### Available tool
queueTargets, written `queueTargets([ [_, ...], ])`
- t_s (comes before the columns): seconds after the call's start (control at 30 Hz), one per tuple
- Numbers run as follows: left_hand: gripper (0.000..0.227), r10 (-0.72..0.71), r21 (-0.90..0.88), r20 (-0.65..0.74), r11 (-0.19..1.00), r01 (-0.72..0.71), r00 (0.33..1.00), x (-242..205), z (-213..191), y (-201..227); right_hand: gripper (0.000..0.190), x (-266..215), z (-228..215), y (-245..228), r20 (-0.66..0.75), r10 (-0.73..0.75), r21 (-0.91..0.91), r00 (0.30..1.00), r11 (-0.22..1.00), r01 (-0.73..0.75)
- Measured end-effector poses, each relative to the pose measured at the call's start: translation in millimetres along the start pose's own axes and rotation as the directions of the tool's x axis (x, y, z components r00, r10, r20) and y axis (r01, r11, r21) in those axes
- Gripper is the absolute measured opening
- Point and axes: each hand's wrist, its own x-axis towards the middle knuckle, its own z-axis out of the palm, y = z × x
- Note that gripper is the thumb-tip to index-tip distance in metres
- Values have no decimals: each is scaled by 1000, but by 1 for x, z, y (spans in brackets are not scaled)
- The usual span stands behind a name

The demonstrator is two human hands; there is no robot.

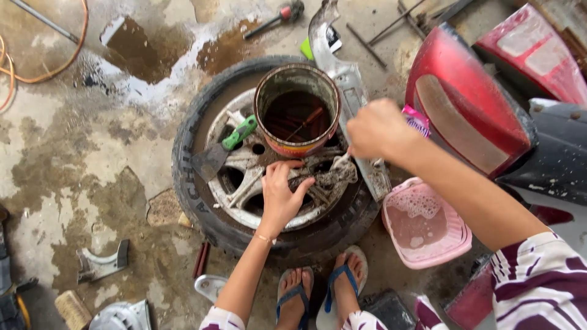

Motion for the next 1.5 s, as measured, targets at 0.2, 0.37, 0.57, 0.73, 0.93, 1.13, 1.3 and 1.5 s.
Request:
queueTargets([
  [0.2,37,6,-5,-6,1000,-6,1000,3,-1,0,41,-11,-56,-8,-4,-98,29,995,995,98],
  [0.37,38,52,31,-31,998,-51,998,0,1,-1,37,3,-80,2,-75,-56,-91,996,995,49],
  [0.57,38,4,-12,-13,1000,-4,1000,1,-2,5,52,-20,-82,18,12,-30,17,999,999,30],
  [0.73,37,-7,3,-17,1000,7,1000,2,-1,4,44,-16,-68,4,47,-74,135,996,989,67],
  [0.93,38,-12,1,-16,1000,12,1000,2,1,2,43,0,-44,-7,15,-73,78,997,994,72],
  [1.13,38,-18,-25,-15,1000,17,1000,0,-1,6,38,7,-29,-10,6,-63,30,998,998,62],
  [1.3,38,-12,-14,-18,1000,12,1000,2,0,2,32,20,-41,-11,15,-96,-92,995,991,97],
  [1.5,37,3,-20,-23,1000,-4,1000,6,0,1,33,27,-37,-8,105,-79,-54,991,995,85],
])
